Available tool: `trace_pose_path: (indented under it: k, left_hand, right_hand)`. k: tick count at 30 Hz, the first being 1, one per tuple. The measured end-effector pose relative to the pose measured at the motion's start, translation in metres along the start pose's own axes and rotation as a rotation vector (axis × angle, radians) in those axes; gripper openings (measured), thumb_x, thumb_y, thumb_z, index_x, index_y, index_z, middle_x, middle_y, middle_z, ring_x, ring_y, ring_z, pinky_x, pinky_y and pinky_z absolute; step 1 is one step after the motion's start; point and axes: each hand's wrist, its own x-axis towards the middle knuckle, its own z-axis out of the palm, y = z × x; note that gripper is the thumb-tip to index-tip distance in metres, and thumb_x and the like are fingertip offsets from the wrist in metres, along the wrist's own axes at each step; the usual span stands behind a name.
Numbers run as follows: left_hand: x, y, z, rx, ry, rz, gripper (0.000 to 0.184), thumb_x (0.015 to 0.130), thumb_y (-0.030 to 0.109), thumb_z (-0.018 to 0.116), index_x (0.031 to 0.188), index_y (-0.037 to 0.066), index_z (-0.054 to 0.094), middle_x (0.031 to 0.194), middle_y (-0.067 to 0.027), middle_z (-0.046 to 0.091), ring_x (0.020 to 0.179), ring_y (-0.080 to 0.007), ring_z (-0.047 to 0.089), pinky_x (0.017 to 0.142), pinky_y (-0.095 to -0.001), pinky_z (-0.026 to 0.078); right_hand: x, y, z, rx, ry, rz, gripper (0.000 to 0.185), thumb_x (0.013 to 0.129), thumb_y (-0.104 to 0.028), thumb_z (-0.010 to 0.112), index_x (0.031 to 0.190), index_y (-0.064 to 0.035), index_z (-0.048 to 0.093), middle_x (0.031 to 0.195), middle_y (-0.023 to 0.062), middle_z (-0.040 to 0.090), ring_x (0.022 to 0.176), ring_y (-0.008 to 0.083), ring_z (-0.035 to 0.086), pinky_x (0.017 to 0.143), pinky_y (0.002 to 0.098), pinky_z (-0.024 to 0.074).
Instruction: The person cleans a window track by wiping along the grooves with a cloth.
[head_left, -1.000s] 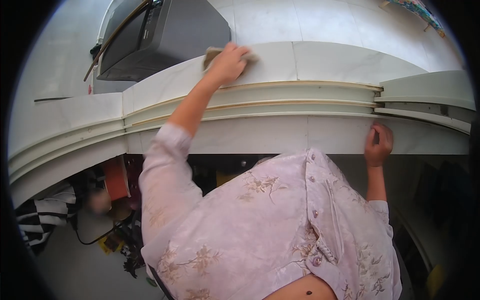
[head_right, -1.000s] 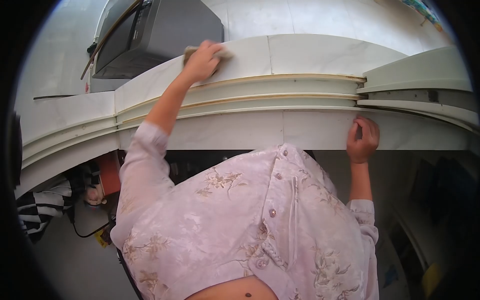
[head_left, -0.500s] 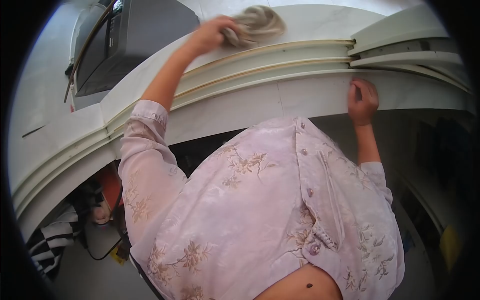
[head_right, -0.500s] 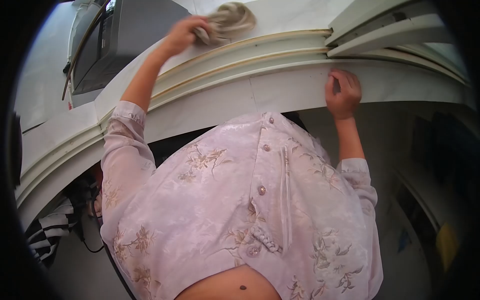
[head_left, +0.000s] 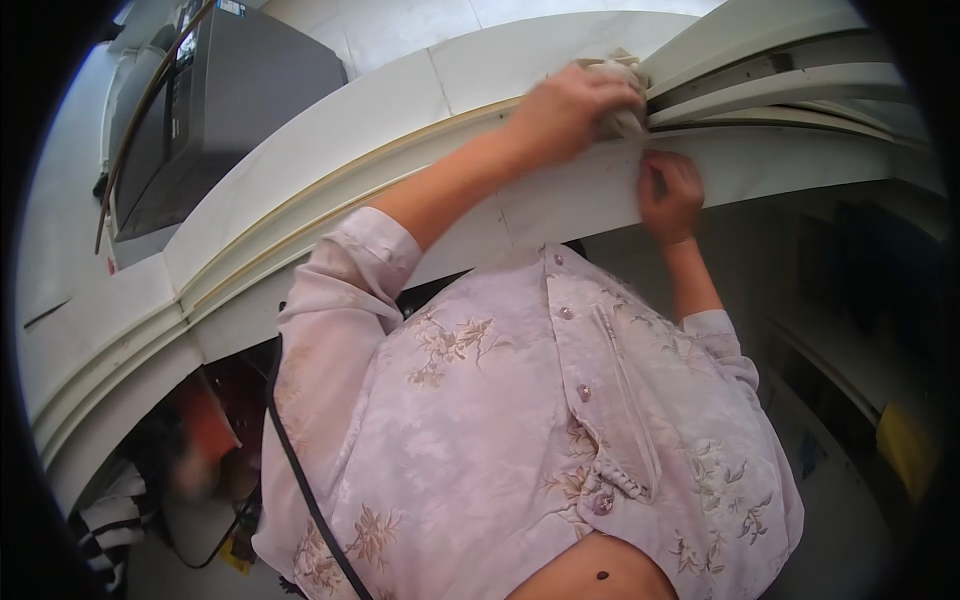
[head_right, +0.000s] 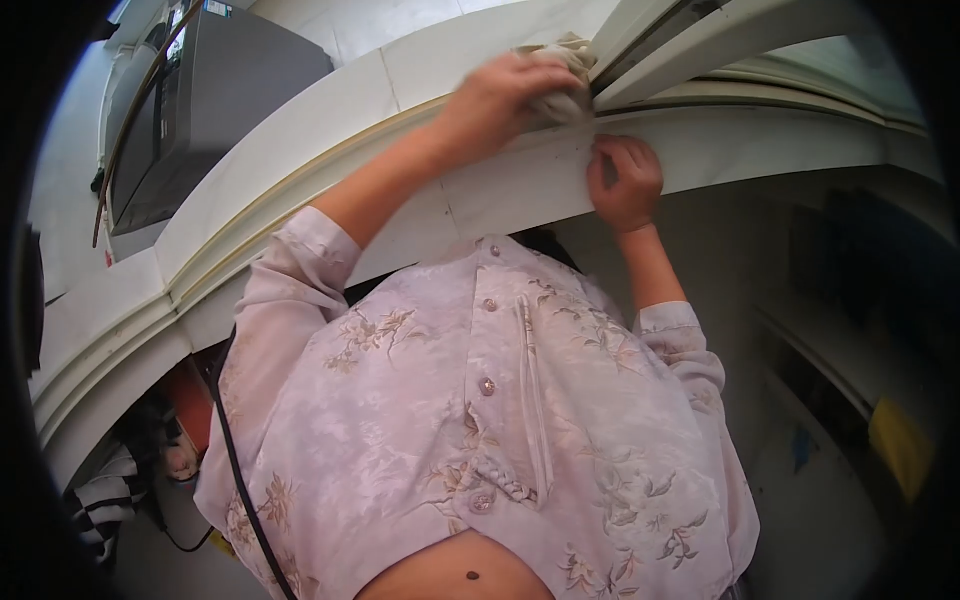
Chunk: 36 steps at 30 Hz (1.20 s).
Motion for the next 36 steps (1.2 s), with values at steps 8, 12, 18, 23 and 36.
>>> trace_pose_path:
  k: [8,12,18,23,36]
  left_hand:
    - [0.019,0.021,0.001,0.480,-0.568,-0.413,0.025,0.069,0.014,0.051,0.093,0.010,0.058,0.097,-0.0065,0.059,0.081,-0.0258,0.058,0.070,-0.0337,0.047]
    - [-0.047,0.010,-0.040,0.503,-0.354,-0.518,0.020,0.068,0.015,0.049,0.085,0.010,0.058,0.087,-0.0078,0.059,0.076,-0.0267,0.058,0.065,-0.0378,0.047]
    - [-0.220,-0.002,-0.170,0.796,-0.011,-0.845,0.018,0.070,0.015,0.047,0.083,0.010,0.058,0.083,-0.0087,0.058,0.079,-0.0290,0.053,0.070,-0.0401,0.043]
    - [-0.286,-0.014,-0.216,0.647,0.431,-1.025,0.025,0.074,0.010,0.046,0.093,0.008,0.061,0.087,-0.0126,0.060,0.080,-0.0308,0.054,0.074,-0.0355,0.042]
    - [-0.398,-0.041,-0.295,1.017,0.404,-1.491,0.027,0.075,0.018,0.041,0.092,0.007,0.059,0.094,-0.0176,0.059,0.091,-0.0352,0.053,0.081,-0.0430,0.041]
  right_hand:
    - [-0.001,0.000,-0.003,0.018,-0.015,0.025,0.006,0.066,-0.005,0.057,0.073,-0.0061,0.057,0.078,0.0083,0.060,0.075,0.0269,0.056,0.068,0.0345,0.0444]
    - [-0.006,0.002,-0.002,0.018,-0.037,0.010,0.006,0.067,-0.005,0.057,0.073,-0.0062,0.057,0.078,0.0082,0.060,0.075,0.0273,0.055,0.069,0.0349,0.0442]
    - [0.000,0.001,0.000,-0.084,-0.019,-0.044,0.007,0.072,-0.007,0.057,0.079,-0.0077,0.058,0.081,0.0082,0.060,0.077,0.0268,0.056,0.069,0.0346,0.0444]
    - [0.001,0.005,0.000,-0.070,-0.035,-0.047,0.007,0.073,-0.006,0.058,0.080,-0.0075,0.059,0.083,0.0076,0.060,0.077,0.0261,0.056,0.069,0.0338,0.0451]
    - [-0.007,0.015,0.005,-0.062,-0.083,0.020,0.008,0.075,-0.006,0.056,0.082,-0.0048,0.060,0.087,0.0089,0.061,0.081,0.0262,0.056,0.072,0.0338,0.0451]
